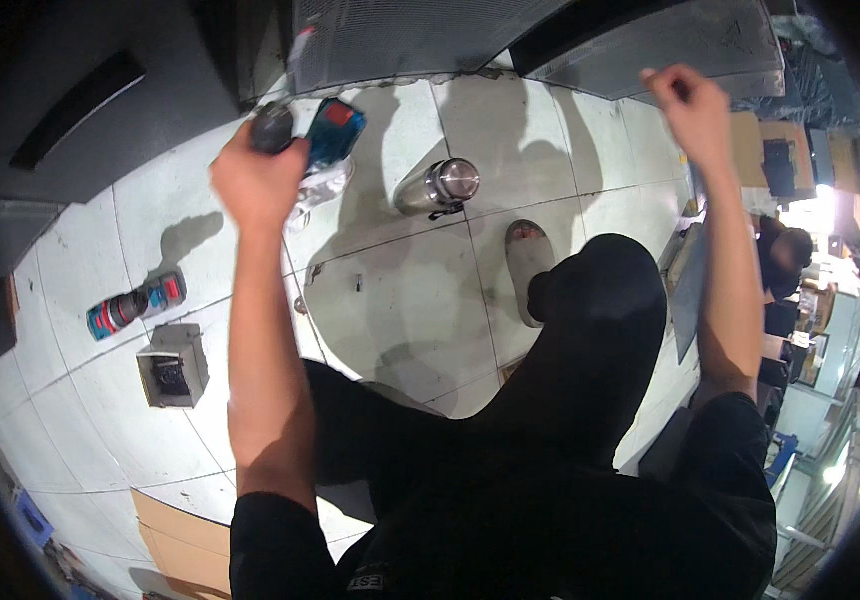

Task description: The person kneels on a tiled floor and uses a cordless drill to drive screws into a perforated metal panel. They repeatedly insert screws, tighten them with the drill, and adjust the drill's chuck. A second person works nearby with another drill.

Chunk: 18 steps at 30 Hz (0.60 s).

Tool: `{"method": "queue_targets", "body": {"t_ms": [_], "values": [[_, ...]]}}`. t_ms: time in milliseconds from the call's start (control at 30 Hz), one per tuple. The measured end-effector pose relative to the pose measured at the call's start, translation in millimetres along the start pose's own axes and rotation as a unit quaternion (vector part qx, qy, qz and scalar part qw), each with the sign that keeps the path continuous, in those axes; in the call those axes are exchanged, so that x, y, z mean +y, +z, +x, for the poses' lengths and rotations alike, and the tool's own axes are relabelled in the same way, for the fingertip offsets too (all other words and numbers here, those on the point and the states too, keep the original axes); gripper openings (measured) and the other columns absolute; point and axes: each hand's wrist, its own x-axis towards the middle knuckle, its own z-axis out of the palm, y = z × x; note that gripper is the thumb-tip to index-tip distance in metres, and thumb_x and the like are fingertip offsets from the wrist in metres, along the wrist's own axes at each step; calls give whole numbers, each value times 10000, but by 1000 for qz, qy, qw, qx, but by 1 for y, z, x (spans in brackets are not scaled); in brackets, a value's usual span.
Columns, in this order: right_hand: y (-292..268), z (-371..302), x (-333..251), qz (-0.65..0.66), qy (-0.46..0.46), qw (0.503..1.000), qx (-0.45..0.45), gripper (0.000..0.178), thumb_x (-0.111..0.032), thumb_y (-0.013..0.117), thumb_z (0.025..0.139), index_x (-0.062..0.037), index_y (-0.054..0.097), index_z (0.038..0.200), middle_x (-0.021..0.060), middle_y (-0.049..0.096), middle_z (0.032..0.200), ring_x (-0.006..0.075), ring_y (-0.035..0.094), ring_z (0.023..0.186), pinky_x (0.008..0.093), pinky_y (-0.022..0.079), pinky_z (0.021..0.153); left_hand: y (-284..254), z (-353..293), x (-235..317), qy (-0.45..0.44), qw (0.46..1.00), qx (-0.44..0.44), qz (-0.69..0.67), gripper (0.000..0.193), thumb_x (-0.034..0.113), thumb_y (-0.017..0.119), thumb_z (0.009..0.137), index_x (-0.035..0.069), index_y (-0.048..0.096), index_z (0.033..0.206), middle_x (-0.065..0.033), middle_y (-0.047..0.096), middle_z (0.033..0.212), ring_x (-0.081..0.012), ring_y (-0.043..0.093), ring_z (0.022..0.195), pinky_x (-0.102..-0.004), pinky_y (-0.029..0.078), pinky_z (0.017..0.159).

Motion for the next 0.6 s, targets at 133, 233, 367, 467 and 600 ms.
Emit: {"method": "queue_targets", "body": {"t_ms": [133, 233, 367, 467, 600], "values": [[146, -32, 116, 69, 93, 986, -121, 353, -388, 693, 928, -45, 759, 976, 183, 754, 893, 337, 741, 870, 423, 556, 798, -15, -9, -6, -69, 997, -24, 31, 277, 215, 803, 670, 20, 749, 860, -97, 714, 685, -183, 674, 626, -355, 534, 653], [247, -58, 190, 92, 146, 966, -191, 515, -422, 691, 935, -25, 692, 1263, 274, 701, 1184, 375, 691, 1116, 417, 529, 973, -14, -13, -4, -61, 997, -8, 48, 205, 171, 775, 678, 2, 674, 736, -47, 643, 607, -121, 570, 562, -311, 461, 565], [354, -52, 270, 120, 101, 966, -206, 704, -487, 641, 960, -50, 503, 1494, 293, 462, 1517, 414, 477, 1396, 436, 395, 1161, -13, -13, 11, -79, 992, 14, 94, 179, 144, 756, 718, -5, 669, 763, -34, 652, 653, -130, 556, 605, -316, 467, 586], [420, -25, 314, 106, 113, 963, -219, 761, -553, 568, 981, -87, 410, 1561, 257, 323, 1631, 430, 332, 1498, 510, 304, 1220, -20, -14, 25, -101, 981, 50, 158, 170, 151, 773, 733, 19, 678, 781, -15, 664, 737, -136, 574, 681, -317, 479, 653], [485, 22, 361, 93, 152, 963, -202, 806, -612, 477, 998, -125, 296, 1614, 228, 232, 1678, 441, 203, 1552, 586, 179, 1251, -27, -27, 48, -85, 991, 81, 63, 121, 135, 738, 756, 35, 695, 811, -1, 641, 759, -128, 573, 680, -297, 481, 641]]}}
